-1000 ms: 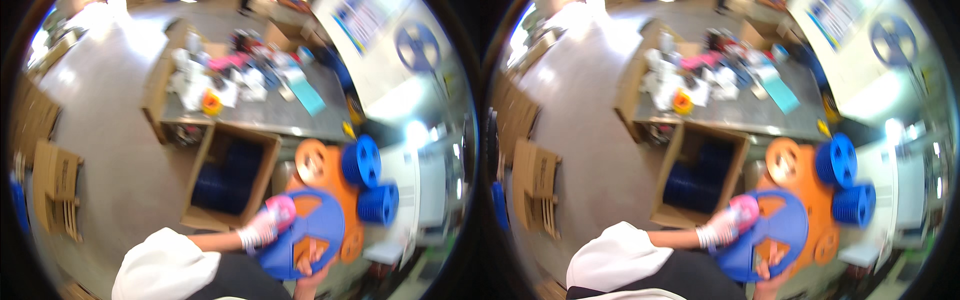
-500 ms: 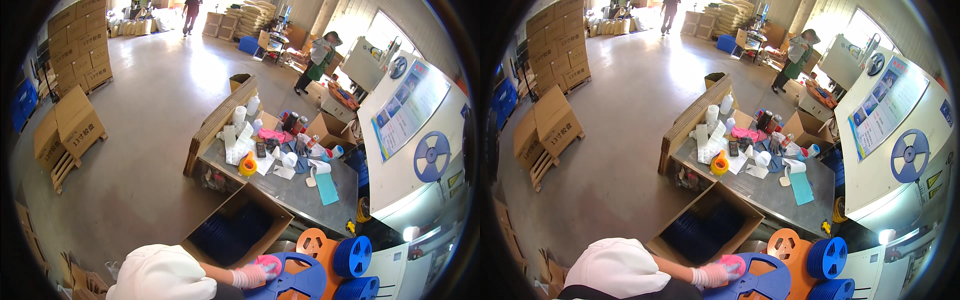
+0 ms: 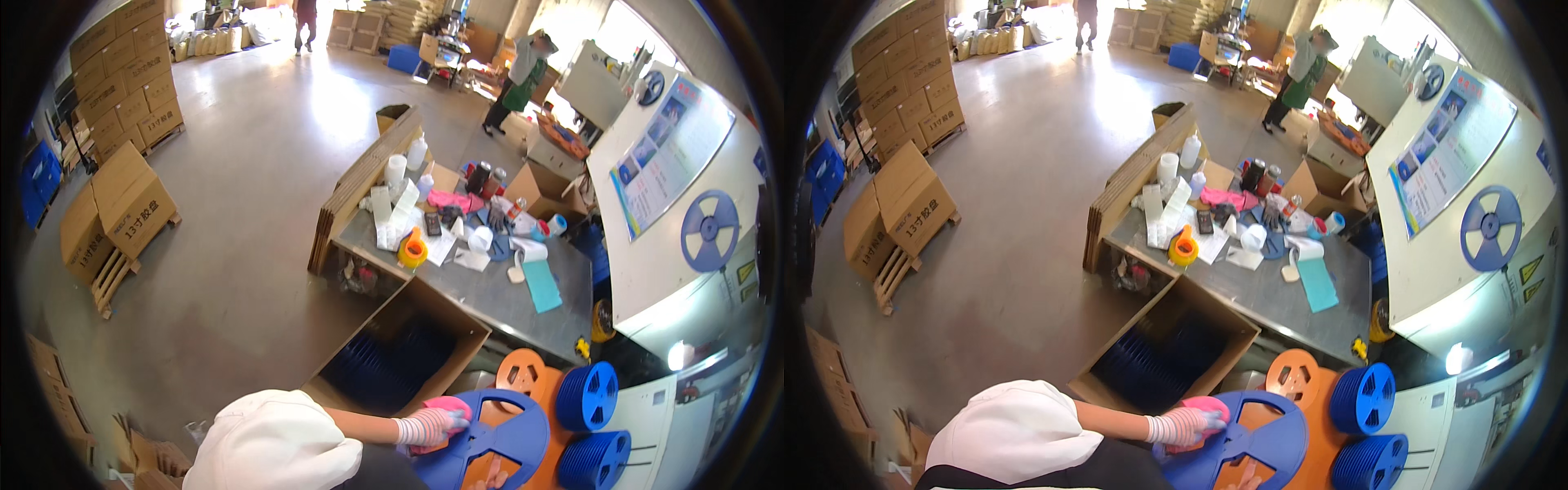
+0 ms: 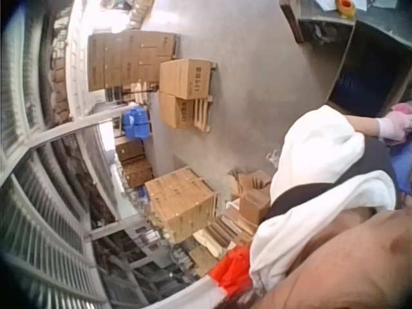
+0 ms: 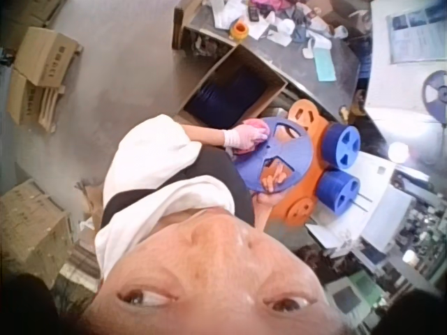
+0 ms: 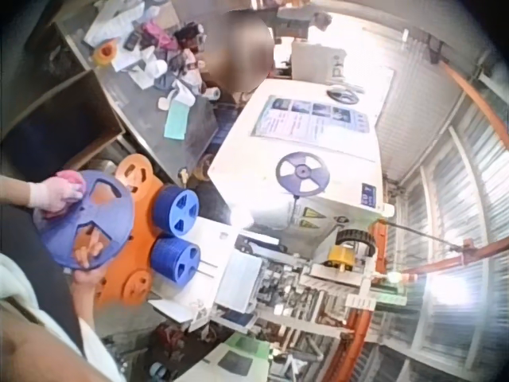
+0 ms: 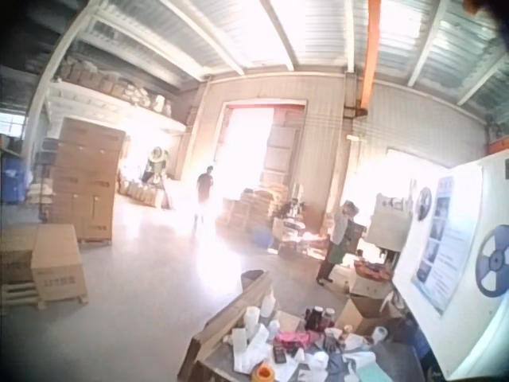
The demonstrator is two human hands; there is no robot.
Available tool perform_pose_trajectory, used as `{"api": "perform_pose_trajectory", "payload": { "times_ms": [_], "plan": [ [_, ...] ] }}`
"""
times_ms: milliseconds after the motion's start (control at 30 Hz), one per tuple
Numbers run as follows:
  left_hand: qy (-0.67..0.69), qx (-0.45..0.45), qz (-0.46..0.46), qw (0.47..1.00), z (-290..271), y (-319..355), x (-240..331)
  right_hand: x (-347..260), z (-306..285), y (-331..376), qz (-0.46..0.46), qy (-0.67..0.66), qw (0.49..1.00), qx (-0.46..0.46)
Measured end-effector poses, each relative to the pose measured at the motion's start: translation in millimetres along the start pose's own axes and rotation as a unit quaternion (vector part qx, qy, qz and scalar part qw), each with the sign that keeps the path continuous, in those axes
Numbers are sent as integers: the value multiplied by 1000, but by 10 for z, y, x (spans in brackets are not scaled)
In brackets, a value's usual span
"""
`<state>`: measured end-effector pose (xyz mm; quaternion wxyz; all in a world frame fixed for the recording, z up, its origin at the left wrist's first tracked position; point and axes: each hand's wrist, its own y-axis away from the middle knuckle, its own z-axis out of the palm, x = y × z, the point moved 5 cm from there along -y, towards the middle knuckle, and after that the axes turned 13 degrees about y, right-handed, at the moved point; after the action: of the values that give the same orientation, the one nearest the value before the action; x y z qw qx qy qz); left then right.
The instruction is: The person wipes the surfaces of blue plastic spools with a pink cloth, then places each spool into a cardboard box. The person repeats this process for multiple spools.
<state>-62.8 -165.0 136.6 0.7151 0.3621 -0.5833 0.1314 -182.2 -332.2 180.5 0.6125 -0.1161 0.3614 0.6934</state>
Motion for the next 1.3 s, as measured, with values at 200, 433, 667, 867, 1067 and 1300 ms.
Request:
{"api": "perform_pose_trajectory", "payload": {
  "times_ms": [200,433,667,867,1067,1300],
  "plan": [
    [-232,-66,96,966,317,108,-152,-78,-136,447,-38,7,991,124],
    [-256,218,104,936,-933,-176,-543,-296,-115,542,-128,-75,988,34],
    [-194,242,168,936,-1038,330,-367,-707,-74,389,-200,-170,965,-11],
    [-378,180,307,855,-455,328,116,-767,-110,279,-192,-166,967,-12],
    [-404,153,344,833,-116,173,236,-744,-39,264,-166,-104,981,9],
    [-397,99,318,855,-18,66,103,-767,18,322,-182,-86,979,-24]
  ]
}}
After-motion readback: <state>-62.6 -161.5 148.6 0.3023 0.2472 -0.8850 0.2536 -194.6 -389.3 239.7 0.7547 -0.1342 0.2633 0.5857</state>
